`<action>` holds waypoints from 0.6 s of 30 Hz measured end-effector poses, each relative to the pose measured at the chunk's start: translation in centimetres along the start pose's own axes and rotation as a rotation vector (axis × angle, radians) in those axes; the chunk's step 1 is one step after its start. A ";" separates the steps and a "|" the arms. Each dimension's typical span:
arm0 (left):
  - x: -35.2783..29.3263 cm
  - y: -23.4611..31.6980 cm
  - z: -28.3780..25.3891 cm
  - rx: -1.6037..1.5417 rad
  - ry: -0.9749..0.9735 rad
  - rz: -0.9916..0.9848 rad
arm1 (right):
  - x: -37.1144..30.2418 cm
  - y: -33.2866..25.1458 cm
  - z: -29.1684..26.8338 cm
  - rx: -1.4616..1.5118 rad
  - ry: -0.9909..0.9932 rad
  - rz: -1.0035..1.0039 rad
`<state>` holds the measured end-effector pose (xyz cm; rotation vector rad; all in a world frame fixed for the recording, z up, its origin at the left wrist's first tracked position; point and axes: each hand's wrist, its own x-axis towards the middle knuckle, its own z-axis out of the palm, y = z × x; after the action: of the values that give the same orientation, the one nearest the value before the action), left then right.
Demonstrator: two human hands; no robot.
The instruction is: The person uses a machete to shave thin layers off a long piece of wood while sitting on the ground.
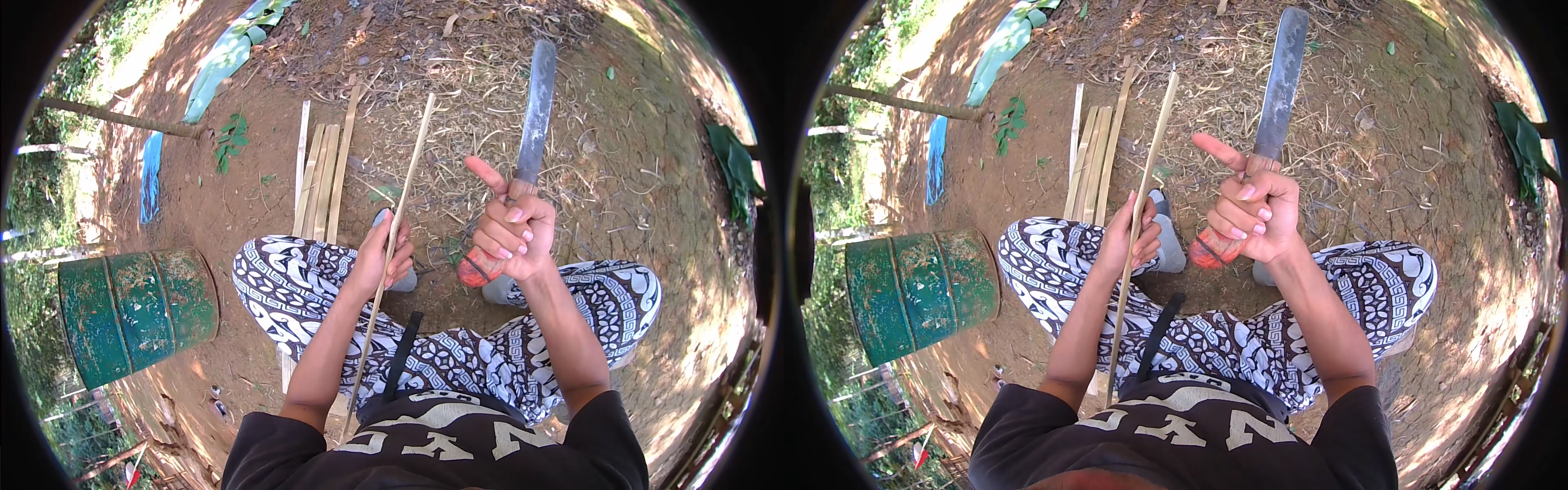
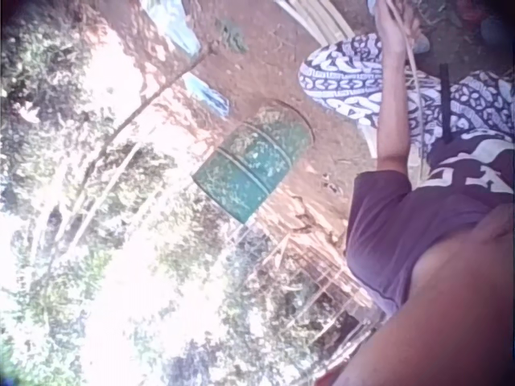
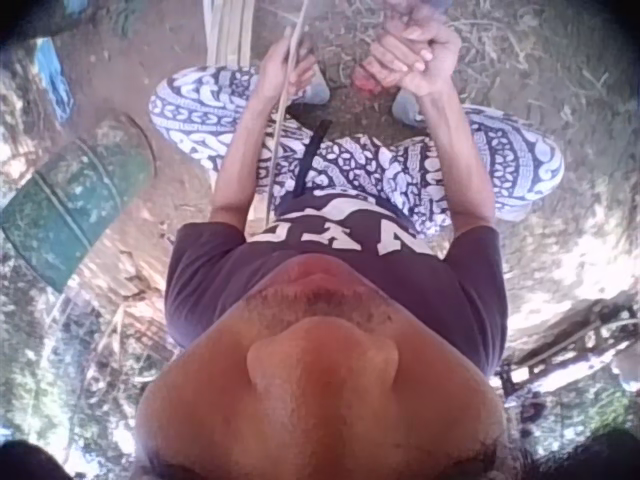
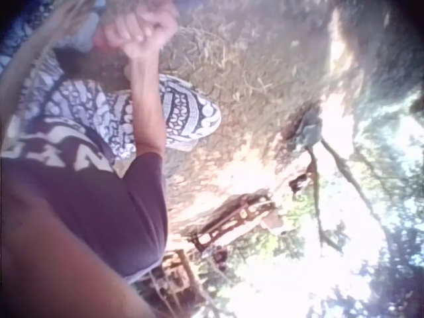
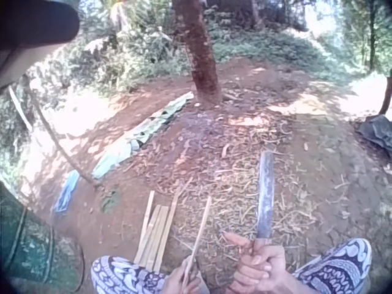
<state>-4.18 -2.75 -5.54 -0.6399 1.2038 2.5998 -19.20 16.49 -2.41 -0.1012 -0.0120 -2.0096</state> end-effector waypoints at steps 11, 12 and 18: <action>0.2 -0.1 0.1 0.034 0.034 0.010 | 0.7 0.0 0.9 -0.628 0.516 0.132; 0.2 -0.1 0.2 0.069 0.052 0.010 | 0.6 -0.1 -0.7 -0.913 0.617 0.114; -0.3 0.0 0.4 0.094 0.071 -0.012 | 1.0 2.1 -2.4 -2.261 0.458 -0.048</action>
<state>-4.09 -2.46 -5.16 -0.7236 1.3305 2.5129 -17.91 14.53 -4.76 -0.9791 2.4236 -1.0389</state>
